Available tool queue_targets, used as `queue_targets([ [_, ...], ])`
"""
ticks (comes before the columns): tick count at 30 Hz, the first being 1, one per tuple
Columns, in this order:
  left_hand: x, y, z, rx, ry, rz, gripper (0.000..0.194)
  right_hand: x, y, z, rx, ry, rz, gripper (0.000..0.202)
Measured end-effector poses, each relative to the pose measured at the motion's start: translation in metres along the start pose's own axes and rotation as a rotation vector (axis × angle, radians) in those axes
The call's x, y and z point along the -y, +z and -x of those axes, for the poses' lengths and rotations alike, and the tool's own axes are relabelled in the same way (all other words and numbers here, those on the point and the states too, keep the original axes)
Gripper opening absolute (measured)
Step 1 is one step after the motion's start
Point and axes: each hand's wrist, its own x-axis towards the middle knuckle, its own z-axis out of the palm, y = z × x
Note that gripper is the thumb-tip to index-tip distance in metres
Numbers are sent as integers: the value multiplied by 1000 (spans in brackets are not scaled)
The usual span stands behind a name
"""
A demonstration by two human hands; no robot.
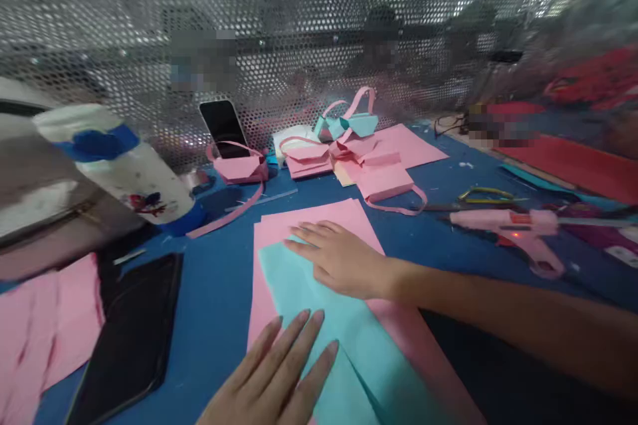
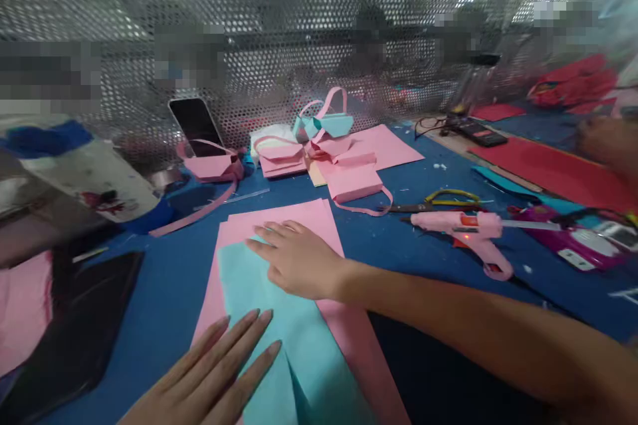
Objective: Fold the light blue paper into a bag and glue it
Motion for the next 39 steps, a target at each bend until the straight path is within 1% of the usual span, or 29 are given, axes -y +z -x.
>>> queue_targets([
  [5, -1, 6, 6, -45, -26, 36, 63, 0, -1, 2, -11, -2, 0, 52],
  [7, -2, 9, 7, -49, -18, 53, 66, 1, -1, 2, -15, -5, 2, 52],
  [14, -3, 15, 6, -50, -3, 75, 63, 2, -1, 1, -12, -1, 6, 52],
  [23, -5, 1, -8, -22, 47, 52, 50, 2, -1, 1, -20, -7, 27, 52],
  [28, -12, 2, -8, -50, 8, 82, 57, 2, 0, 1, -17, -7, 33, 52],
  [32, -18, 3, -10, -58, -9, 85, 49, 2, 0, 1, -20, -18, 41, 53],
  [36, -22, 3, -14, -74, -10, 88, 55, 2, 0, 2, -39, -27, 43, 53],
  [39, -26, 3, -15, -67, -22, 94, 53, 1, 1, 2, -39, -32, 49, 52],
])
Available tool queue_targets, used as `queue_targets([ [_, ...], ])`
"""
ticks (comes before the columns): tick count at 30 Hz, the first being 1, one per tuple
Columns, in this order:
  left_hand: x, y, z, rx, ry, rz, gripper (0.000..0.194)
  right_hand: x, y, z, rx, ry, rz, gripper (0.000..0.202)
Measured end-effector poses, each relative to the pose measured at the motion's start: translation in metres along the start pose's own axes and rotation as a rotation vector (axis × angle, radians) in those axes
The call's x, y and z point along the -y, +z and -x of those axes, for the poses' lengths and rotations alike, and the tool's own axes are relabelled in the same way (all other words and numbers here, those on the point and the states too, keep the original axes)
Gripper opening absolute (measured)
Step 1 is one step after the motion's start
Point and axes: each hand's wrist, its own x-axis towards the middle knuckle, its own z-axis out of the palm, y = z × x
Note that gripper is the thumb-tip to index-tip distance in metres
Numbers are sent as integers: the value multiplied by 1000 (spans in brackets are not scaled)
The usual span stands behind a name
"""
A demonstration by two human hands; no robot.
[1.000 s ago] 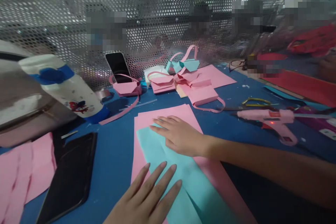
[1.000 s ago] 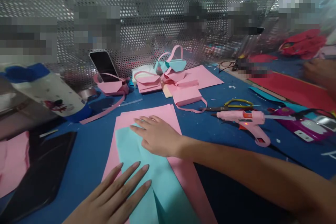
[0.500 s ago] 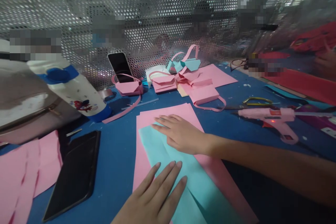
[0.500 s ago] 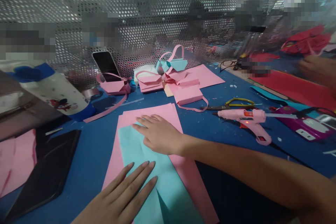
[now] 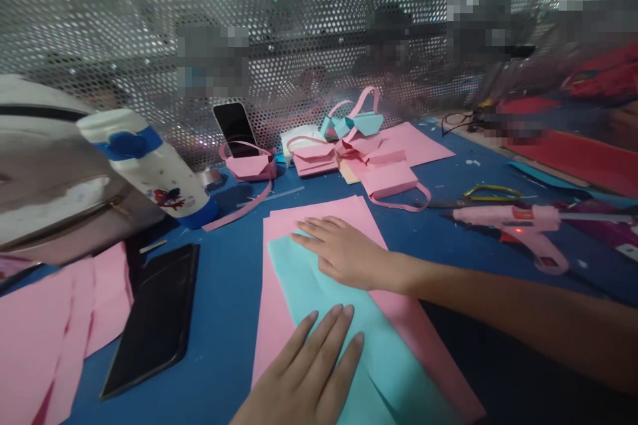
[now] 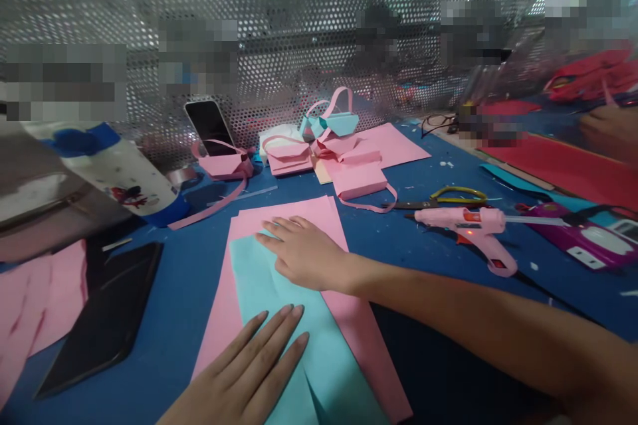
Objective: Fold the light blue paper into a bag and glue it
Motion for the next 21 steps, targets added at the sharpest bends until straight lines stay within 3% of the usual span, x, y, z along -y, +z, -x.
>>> queue_targets([
  [14, -8, -2, -2, 16, -16, -13, 57, -1, 2, 1, -9, 8, -24, 52],
  [21, -9, -5, -8, -13, 39, -24, 41, -1, 2, 1, -7, 15, -8, 52],
])
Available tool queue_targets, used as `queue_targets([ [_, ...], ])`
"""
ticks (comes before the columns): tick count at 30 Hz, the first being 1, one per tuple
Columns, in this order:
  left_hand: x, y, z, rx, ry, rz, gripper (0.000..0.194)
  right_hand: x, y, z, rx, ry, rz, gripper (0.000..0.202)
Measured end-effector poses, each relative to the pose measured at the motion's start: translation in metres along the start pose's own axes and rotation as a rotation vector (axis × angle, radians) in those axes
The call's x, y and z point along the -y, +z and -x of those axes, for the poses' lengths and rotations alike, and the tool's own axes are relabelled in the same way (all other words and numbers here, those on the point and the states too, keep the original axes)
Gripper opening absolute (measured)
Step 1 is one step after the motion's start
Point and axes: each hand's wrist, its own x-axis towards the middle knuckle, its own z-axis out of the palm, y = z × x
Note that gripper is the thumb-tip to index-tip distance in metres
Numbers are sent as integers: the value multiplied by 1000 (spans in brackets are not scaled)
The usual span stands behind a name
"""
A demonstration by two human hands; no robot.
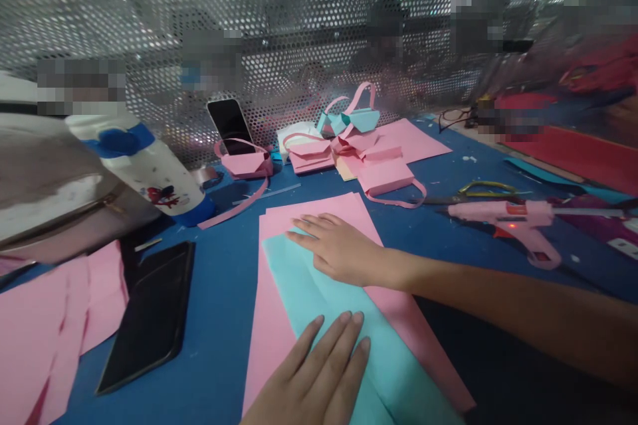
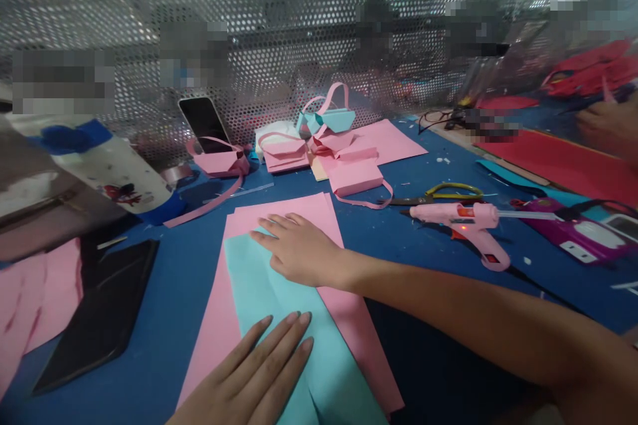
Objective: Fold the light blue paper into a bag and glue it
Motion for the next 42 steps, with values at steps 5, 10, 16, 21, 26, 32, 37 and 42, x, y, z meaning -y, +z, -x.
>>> queue_targets([
  [5, -7, 0, -3, -48, 45, -12, 39, 0, 0, 0, 0, -7, 16, 52],
  [10, -16, 0, -4, -92, 37, 6, 36, 0, -1, 0, -1, -4, -7, 52],
  [16, -31, -1, -5, -129, 31, -28, 36, -2, -3, 0, -9, -34, -16, 52],
  [21, -28, -8, -6, -209, 61, 32, 32, -5, -15, 0, -11, -23, -31, 51],
  [26, -12, -18, -6, -268, -13, 363, 27, 2, -40, 4, -84, -4, -29, 59],
  [32, 23, -45, 10, 31, -163, 454, 48, 30, -73, 10, -88, -203, -75, 45],
  [37, 65, -57, 22, -27, -261, 453, 30, 36, -86, 13, 167, -146, -278, 28],
  [42, 94, -52, 22, -83, -231, 506, 30, 30, -86, 22, 266, 101, -387, 19],
])
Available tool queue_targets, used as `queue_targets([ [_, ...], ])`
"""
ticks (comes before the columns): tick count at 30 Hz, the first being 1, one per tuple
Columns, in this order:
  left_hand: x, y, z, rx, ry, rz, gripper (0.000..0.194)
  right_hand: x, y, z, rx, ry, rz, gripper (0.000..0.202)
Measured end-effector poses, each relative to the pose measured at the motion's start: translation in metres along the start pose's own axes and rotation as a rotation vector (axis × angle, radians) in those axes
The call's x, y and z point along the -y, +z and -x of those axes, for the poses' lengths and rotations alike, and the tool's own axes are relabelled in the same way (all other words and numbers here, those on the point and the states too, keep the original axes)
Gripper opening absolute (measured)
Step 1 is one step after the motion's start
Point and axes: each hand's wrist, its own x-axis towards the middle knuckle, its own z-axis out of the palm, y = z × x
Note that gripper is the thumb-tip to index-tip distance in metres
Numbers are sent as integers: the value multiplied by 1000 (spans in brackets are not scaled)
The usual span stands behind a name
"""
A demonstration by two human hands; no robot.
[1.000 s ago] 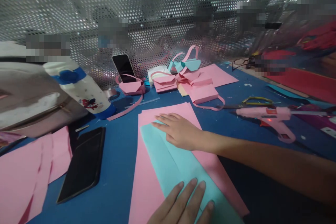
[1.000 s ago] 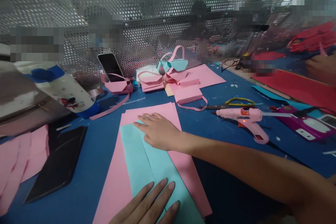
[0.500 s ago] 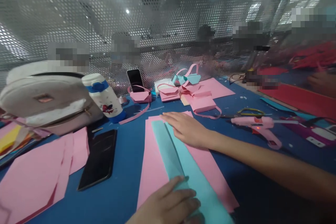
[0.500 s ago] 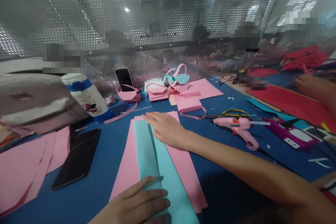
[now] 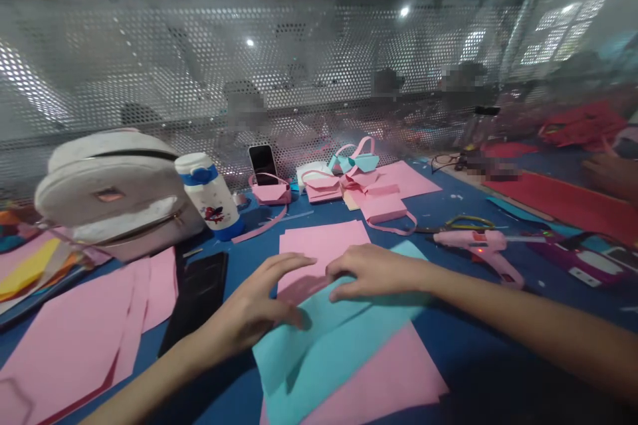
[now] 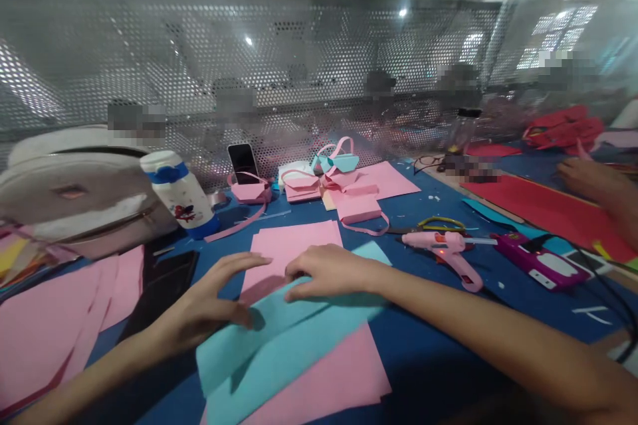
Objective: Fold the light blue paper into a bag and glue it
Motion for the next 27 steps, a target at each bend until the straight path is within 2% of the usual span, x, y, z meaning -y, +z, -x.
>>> queue_targets([
  [2, 6, -7, -4, 0, 15, 19, 42, -6, 0, 2, 2, 81, -58, 12],
  [4, 6, -16, -7, -21, 25, 7, 53, -12, 0, 4, 6, 130, -101, 16],
  [7, -12, -18, -5, -51, 9, -36, 51, -16, 0, 6, -19, 149, -110, 20],
  [10, -42, 6, 3, -17, 122, -62, 39, -9, 3, 11, -45, 147, -93, 21],
  [13, -65, 43, 14, -94, 261, -201, 30, 3, 7, 17, -22, 145, -69, 27],
  [15, -71, 58, 18, -157, 283, -304, 29, 8, 9, 20, 1, 133, -15, 33],
  [17, -69, 62, 19, -94, 270, -328, 32, 12, 10, 22, 9, 102, 67, 32],
  [19, -63, 59, 17, 12, 269, -311, 32, 13, 9, 24, 20, 70, 128, 28],
  [20, -60, 57, 16, 25, 269, -296, 31, 14, 9, 25, 30, 61, 140, 27],
  [24, -40, 49, 9, -92, 260, -202, 30, 16, 1, 31, 68, 60, 79, 34],
  [27, -21, 42, 0, -119, 225, -143, 30, 14, -5, 31, 105, 64, -89, 31],
])
